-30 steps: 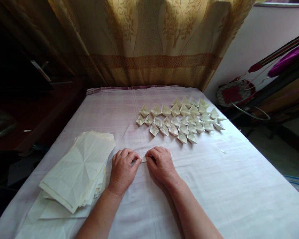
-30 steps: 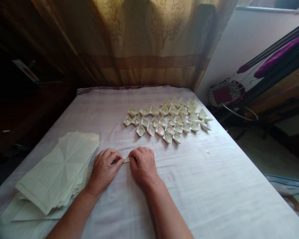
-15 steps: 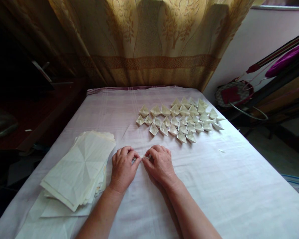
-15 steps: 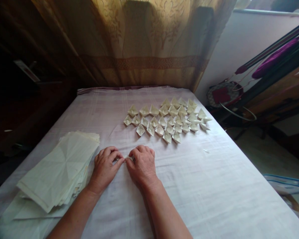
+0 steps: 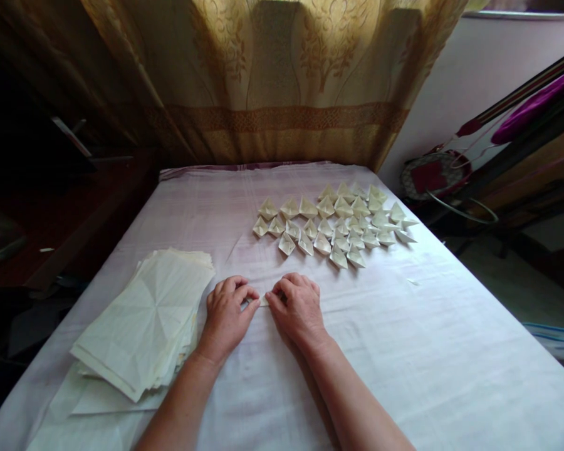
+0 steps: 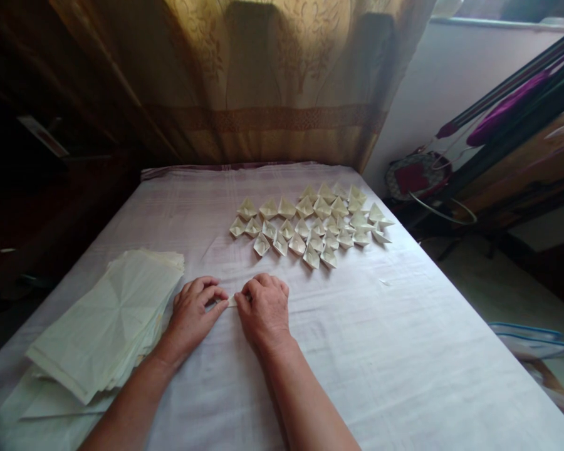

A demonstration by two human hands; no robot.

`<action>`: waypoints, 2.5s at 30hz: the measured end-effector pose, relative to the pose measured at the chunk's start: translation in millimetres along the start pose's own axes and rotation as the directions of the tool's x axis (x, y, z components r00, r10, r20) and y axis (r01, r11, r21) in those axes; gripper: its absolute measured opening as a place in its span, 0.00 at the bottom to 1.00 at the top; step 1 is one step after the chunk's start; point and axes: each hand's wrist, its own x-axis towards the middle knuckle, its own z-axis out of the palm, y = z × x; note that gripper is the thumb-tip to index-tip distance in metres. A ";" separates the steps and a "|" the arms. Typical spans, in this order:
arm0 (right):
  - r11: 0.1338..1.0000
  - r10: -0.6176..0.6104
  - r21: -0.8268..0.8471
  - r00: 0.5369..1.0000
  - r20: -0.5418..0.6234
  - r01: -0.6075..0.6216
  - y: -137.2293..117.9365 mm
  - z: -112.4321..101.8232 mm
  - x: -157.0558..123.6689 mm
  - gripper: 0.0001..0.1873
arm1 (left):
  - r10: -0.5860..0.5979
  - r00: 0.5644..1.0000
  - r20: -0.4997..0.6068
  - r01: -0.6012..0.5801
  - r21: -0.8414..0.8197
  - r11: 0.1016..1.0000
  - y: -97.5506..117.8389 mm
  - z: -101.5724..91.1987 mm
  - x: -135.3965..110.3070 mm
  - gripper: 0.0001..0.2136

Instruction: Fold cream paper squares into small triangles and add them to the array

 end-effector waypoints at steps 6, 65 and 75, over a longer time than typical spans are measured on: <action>0.999 0.030 -0.015 0.999 -0.014 -0.030 -3.2 1.8 -1.2 0.04 | -0.004 1.000 0.001 0.004 0.019 1.000 0.8 -0.2 -0.2 0.04; 0.935 -0.209 0.326 0.958 0.196 0.137 17.6 -32.7 14.6 0.10 | 0.140 0.990 0.011 -0.136 -0.169 0.976 -11.6 -9.9 4.7 0.05; 0.966 -0.167 0.231 0.964 0.208 0.117 9.8 -36.4 12.2 0.07 | 0.196 0.977 -0.080 -0.208 -0.196 0.958 -11.7 -5.5 3.9 0.04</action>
